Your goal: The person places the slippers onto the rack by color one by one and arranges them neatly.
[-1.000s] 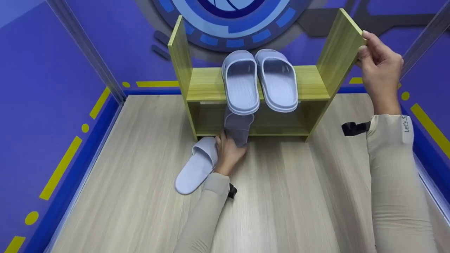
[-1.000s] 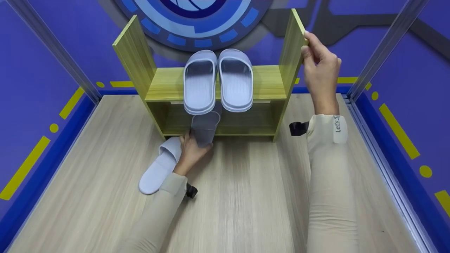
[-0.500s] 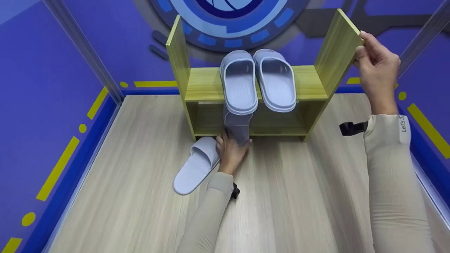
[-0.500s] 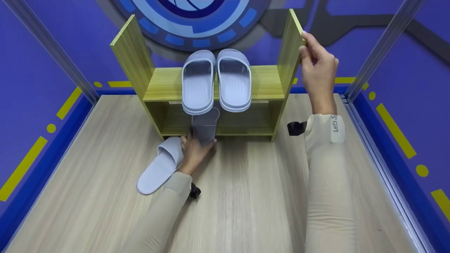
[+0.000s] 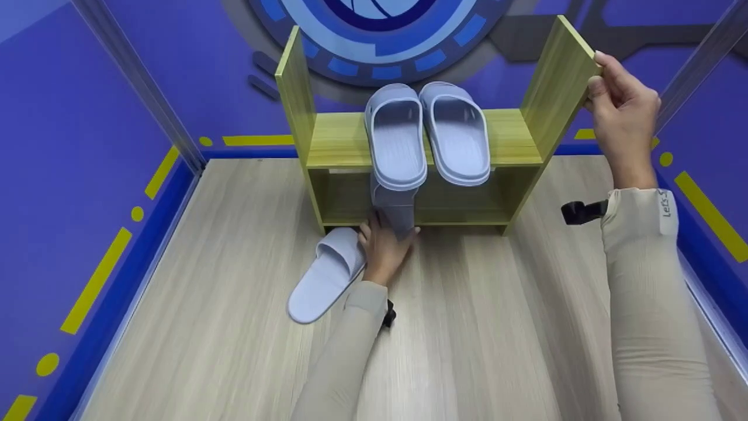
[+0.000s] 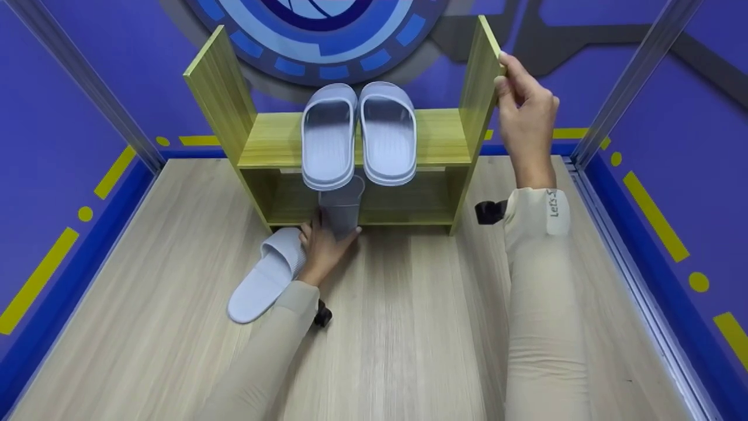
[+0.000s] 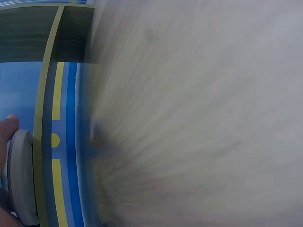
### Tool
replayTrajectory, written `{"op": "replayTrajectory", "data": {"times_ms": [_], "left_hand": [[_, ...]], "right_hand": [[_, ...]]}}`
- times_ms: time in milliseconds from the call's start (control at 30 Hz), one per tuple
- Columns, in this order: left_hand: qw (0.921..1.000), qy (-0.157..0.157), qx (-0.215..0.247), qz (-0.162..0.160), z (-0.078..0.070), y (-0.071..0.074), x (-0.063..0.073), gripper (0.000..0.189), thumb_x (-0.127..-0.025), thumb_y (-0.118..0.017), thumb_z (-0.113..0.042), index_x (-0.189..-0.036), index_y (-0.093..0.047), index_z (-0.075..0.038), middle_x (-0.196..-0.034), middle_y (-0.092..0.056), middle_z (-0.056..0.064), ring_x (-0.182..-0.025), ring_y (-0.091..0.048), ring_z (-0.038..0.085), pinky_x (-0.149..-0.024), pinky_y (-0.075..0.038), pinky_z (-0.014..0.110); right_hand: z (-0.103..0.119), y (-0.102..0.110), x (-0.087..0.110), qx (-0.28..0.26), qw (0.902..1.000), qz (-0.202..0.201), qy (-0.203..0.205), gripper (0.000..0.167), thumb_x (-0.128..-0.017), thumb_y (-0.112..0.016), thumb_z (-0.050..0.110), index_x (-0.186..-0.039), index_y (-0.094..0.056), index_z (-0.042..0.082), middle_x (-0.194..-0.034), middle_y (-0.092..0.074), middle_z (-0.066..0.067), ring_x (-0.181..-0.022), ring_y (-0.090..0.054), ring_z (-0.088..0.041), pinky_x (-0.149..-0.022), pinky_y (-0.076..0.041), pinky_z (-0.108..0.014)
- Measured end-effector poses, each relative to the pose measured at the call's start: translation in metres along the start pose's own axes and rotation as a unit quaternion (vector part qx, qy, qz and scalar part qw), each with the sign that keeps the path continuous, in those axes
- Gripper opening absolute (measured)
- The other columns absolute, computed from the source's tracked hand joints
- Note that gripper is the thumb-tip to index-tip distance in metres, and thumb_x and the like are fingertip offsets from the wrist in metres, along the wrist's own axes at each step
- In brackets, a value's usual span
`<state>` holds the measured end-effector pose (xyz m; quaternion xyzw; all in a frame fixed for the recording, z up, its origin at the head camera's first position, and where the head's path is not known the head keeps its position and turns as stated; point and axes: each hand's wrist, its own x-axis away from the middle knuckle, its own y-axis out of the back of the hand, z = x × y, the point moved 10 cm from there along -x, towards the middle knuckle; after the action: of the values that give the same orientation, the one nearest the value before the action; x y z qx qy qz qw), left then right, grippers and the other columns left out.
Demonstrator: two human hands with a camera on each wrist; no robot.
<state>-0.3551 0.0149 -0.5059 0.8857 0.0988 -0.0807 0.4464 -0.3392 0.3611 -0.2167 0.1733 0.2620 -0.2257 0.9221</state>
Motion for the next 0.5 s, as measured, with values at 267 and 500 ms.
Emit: {"op": "replayTrajectory", "data": {"times_ms": [267, 500], "left_hand": [[0.9998, -0.019, 0.007, 0.008, -0.001, 0.002, 0.004, 0.101, -0.078, -0.069, -0.056, -0.151, -0.026, -0.001, -0.154, -0.029, 0.020, -0.128, -0.033, 0.040, -0.102, -0.030, 0.053], [0.9983, -0.056, -0.016, 0.002, -0.003, 0.012, 0.007, 0.100, -0.078, -0.068, -0.057, -0.151, -0.026, -0.003, -0.151, -0.033, 0.020, -0.126, -0.038, 0.040, -0.100, -0.034, 0.054]], "right_hand": [[-0.001, 0.000, -0.001, 0.000, 1.0000, 0.001, -0.002, 0.035, -0.093, -0.059, 0.015, -0.127, -0.064, 0.016, -0.128, -0.063, -0.007, -0.097, -0.068, -0.001, -0.078, -0.052, -0.010], [-0.006, 0.001, -0.004, -0.006, 1.0000, -0.003, -0.007, 0.035, -0.092, -0.060, 0.014, -0.127, -0.064, 0.016, -0.126, -0.064, -0.007, -0.094, -0.068, 0.000, -0.076, -0.052, -0.010]]}}
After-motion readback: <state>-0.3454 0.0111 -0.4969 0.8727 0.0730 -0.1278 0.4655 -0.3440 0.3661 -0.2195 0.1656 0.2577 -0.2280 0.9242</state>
